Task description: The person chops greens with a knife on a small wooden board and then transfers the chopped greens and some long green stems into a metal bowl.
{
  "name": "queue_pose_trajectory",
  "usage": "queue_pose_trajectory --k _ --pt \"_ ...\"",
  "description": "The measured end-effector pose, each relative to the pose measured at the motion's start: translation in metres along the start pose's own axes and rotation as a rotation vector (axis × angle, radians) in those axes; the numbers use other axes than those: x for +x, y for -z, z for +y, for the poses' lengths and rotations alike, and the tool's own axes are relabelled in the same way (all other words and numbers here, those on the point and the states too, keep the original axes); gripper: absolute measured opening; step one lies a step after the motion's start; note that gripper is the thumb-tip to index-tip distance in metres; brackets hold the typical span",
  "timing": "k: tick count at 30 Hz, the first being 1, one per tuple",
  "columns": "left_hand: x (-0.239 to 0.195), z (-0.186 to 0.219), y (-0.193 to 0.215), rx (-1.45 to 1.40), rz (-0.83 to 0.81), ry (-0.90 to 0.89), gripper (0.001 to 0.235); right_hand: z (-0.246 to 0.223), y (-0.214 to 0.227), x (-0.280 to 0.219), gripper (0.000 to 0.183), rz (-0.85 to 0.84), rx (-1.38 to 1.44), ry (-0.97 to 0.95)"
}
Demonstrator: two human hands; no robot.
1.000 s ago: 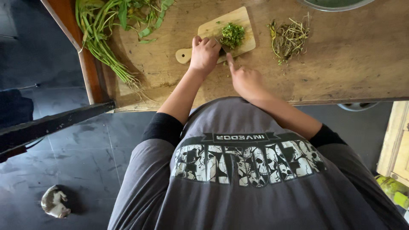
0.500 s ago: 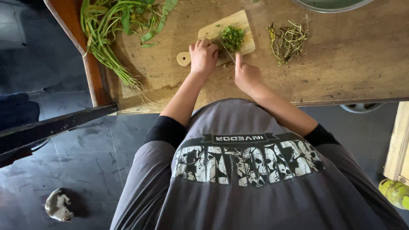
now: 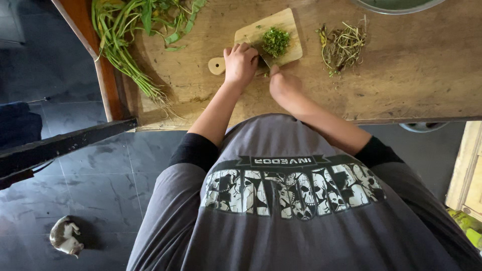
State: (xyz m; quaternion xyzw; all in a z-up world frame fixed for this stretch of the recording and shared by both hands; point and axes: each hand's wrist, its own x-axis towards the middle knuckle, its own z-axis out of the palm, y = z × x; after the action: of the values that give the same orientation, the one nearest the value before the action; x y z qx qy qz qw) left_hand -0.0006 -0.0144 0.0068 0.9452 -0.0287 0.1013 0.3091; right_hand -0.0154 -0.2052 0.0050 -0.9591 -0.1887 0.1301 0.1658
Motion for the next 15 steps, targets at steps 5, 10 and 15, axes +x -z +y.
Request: queue_pose_trajectory --k 5,10,15 --pt "-0.003 -0.002 -0.002 -0.017 0.07 -0.014 0.011 0.013 -0.021 0.013 0.016 0.169 -0.015 0.151" --pt "-0.002 -0.005 -0.006 -0.017 0.062 0.0 0.009 0.014 -0.005 0.017 0.022 0.025 -0.002 0.026" --pt "0.002 -0.001 -0.005 -0.034 0.04 0.033 0.01 0.014 0.014 0.013 0.048 -0.086 -0.148 0.063"
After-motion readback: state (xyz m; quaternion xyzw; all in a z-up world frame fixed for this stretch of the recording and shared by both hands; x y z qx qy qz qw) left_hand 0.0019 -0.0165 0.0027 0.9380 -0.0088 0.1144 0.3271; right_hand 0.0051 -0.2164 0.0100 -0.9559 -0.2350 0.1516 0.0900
